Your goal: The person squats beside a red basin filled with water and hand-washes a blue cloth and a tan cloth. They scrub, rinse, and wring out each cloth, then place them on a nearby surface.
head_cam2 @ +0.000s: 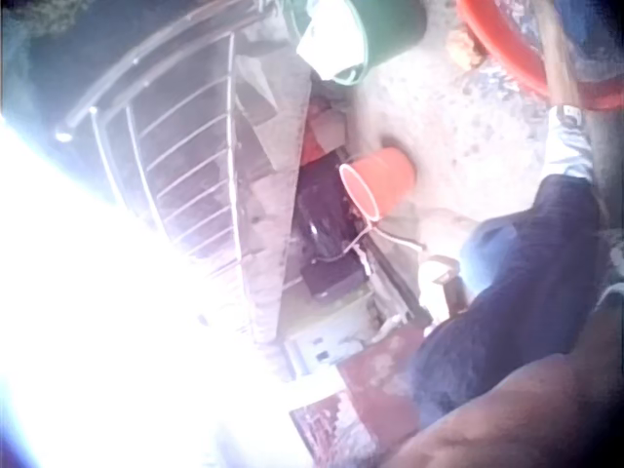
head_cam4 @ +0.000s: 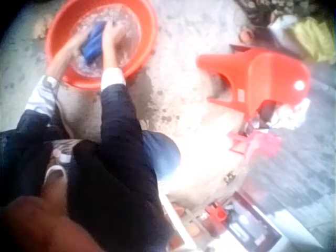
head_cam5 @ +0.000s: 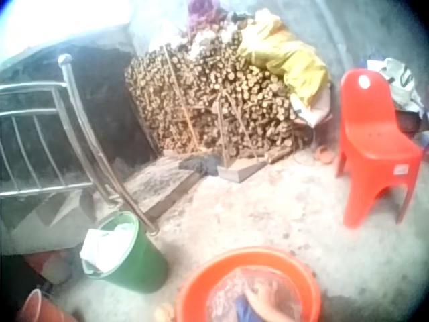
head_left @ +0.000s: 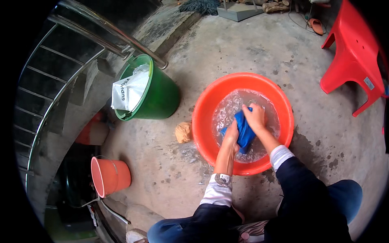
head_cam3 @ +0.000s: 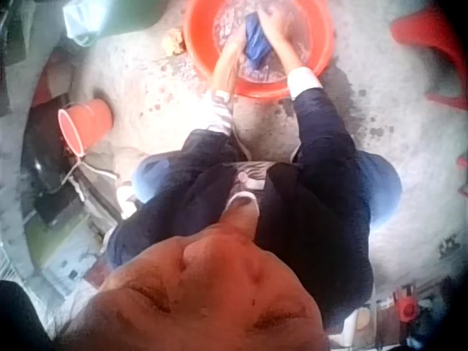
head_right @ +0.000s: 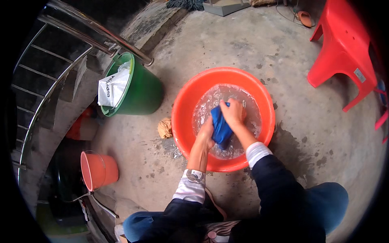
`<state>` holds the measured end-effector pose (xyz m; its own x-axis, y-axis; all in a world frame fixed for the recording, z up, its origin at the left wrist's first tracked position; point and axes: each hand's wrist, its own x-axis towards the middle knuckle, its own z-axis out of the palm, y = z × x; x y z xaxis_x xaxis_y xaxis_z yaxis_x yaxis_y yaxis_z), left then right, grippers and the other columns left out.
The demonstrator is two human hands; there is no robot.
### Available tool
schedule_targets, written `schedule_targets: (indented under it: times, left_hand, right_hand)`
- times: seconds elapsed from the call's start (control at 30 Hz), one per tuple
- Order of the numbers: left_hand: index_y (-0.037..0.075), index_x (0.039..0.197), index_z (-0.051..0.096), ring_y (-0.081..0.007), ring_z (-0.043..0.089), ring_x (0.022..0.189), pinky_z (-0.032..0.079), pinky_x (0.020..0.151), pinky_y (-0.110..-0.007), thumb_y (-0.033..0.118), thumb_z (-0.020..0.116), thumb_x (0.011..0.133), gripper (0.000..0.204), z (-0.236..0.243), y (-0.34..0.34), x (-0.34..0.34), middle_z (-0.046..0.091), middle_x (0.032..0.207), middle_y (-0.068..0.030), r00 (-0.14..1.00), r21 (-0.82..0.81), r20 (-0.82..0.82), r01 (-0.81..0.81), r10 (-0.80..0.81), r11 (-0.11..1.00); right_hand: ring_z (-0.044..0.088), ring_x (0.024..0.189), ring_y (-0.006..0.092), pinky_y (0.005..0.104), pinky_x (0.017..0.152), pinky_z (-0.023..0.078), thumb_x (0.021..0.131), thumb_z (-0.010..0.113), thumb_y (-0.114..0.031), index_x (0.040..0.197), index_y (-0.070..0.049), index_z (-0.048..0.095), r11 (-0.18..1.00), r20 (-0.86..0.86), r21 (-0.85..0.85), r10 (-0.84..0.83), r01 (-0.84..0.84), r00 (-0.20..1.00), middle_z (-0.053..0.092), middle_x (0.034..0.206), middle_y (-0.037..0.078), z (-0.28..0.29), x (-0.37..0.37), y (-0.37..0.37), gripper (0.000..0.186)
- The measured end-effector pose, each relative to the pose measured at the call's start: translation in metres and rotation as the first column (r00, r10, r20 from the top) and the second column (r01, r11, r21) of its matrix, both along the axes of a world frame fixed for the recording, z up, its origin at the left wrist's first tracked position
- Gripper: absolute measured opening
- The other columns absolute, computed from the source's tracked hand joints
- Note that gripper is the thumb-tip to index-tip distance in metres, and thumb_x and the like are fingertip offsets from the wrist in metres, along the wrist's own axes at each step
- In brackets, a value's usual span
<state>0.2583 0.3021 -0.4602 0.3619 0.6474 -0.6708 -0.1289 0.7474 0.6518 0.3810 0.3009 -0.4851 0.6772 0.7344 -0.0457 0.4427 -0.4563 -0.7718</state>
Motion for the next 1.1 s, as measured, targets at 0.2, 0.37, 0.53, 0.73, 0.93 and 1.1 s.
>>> schedule_targets:
  times: [0.2,0.37,0.53,0.73,0.93,1.1]
  left_hand:
    - [-0.002,0.126,0.051,-0.0182,0.063,0.1,0.052,0.086,-0.033,0.027,0.07,0.087,0.052,0.105,0.021,-0.008,0.063,0.113,-0.0119,0.957,0.333,-0.021,0.28,-0.289,0.901]
    - [0.001,0.126,0.049,-0.0187,0.063,0.101,0.051,0.09,-0.033,0.007,0.074,0.08,0.053,0.198,0.018,-0.025,0.063,0.114,-0.0105,0.962,0.519,0.19,0.071,-0.196,0.852]
    - [-0.003,0.13,0.046,-0.0243,0.062,0.105,0.05,0.094,-0.036,0.002,0.069,0.082,0.053,0.279,-0.019,-0.05,0.06,0.119,-0.0157,0.94,0.632,0.336,-0.184,-0.053,0.753]
    - [0.002,0.127,0.048,-0.0213,0.063,0.1,0.052,0.088,-0.033,0.008,0.071,0.084,0.049,0.263,0.002,-0.04,0.061,0.113,-0.0127,0.984,0.686,0.178,-0.14,0.022,0.714]
    - [0.002,0.128,0.053,-0.0226,0.063,0.098,0.05,0.088,-0.033,0.016,0.074,0.079,0.054,0.106,0.063,-0.052,0.065,0.111,-0.0153,0.799,0.675,-0.575,0.342,0.176,0.654]
    - [0.008,0.131,0.053,-0.0278,0.059,0.108,0.048,0.093,-0.034,0.001,0.071,0.078,0.057,-0.003,0.071,-0.059,0.055,0.126,-0.0182,0.922,0.678,-0.381,0.228,0.069,0.698]
  right_hand:
    - [0.052,0.057,0.0091,0.0305,0.053,0.043,0.084,0.069,-0.034,0.063,-0.001,0.058,0.884,-0.518,0.459,0.348,-0.09,0.782,0.059,0.06,0.002,0.053,0.03,0.015,0.041]
    - [0.05,0.067,0.0015,0.0187,0.058,0.039,0.084,0.074,-0.028,0.079,-0.005,0.065,0.778,-0.485,0.538,0.601,-0.325,0.635,0.058,0.072,-0.006,0.2,0.053,-0.007,0.024]
    - [0.054,0.081,0.0037,0.0192,0.075,0.044,0.082,0.073,-0.014,0.09,-0.006,0.061,0.595,-0.351,0.689,0.773,-0.414,0.528,0.059,0.083,-0.003,0.292,0.035,-0.057,0.016]
    - [0.058,0.081,0.0077,0.0225,0.071,0.046,0.078,0.077,-0.014,0.089,-0.001,0.063,0.643,-0.244,0.573,0.726,-0.508,0.643,0.062,0.084,0.001,0.282,0.044,-0.055,0.022]
    - [0.062,0.083,0.0203,0.033,0.073,0.05,0.071,0.075,-0.006,0.093,-0.001,0.064,0.835,0.029,0.186,0.523,-0.518,0.852,0.064,0.084,0.011,0.159,0.05,-0.009,0.024]
    - [0.06,0.098,0.0246,0.0349,0.085,0.048,0.072,0.074,-0.009,0.101,-0.006,0.065,0.862,-0.029,0.195,0.483,-0.469,0.875,0.063,0.1,0.012,0.049,0.055,0.013,0.031]
